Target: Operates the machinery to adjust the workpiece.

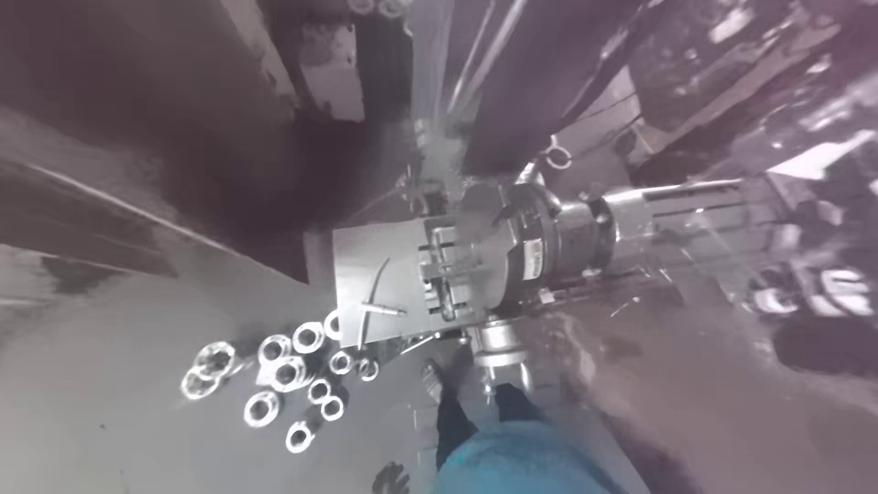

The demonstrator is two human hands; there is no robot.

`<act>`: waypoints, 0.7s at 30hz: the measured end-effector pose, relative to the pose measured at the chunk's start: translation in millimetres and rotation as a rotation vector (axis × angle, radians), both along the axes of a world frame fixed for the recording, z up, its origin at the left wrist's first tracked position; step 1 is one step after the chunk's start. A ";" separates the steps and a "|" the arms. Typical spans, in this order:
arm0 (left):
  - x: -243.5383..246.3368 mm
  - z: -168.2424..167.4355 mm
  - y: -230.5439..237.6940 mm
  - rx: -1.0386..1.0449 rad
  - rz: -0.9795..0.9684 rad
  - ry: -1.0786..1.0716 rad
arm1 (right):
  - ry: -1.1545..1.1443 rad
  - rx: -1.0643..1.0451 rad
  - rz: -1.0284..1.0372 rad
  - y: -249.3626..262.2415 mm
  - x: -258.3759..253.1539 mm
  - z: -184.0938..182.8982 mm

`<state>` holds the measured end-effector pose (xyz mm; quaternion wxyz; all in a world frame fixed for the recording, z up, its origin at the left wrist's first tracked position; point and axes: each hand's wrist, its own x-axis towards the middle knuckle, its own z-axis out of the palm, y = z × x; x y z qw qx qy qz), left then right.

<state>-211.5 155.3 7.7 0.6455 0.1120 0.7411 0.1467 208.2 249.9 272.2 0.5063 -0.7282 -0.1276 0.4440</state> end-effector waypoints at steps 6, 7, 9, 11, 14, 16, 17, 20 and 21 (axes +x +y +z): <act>37.1 -4.7 29.9 0.213 -0.079 0.068 | 0.029 0.072 0.118 -25.4 3.4 -2.8; 46.0 5.3 46.5 0.335 -0.152 0.150 | 0.023 0.093 0.120 -23.3 5.0 -4.0; 76.7 42.6 87.2 0.633 -0.317 0.365 | -0.013 0.155 0.030 -21.8 13.4 -4.5; 100.3 87.3 133.9 0.909 -0.405 0.514 | -0.042 0.212 -0.164 -27.0 24.3 -13.0; 131.3 138.1 214.3 1.182 -0.448 0.652 | -0.083 0.147 -0.136 -49.0 47.7 -22.3; 147.2 153.3 254.3 1.062 -0.535 0.734 | -0.063 0.079 0.017 -66.9 54.5 -32.7; 155.8 155.0 270.6 0.946 -0.594 0.799 | -0.040 0.052 0.048 -71.6 54.1 -39.1; 178.9 146.4 296.5 0.697 -0.742 0.944 | -0.055 0.041 -0.079 -68.4 52.8 -59.4; 183.0 150.0 299.6 0.652 -0.748 0.934 | -0.131 0.033 -0.098 -61.0 56.7 -68.9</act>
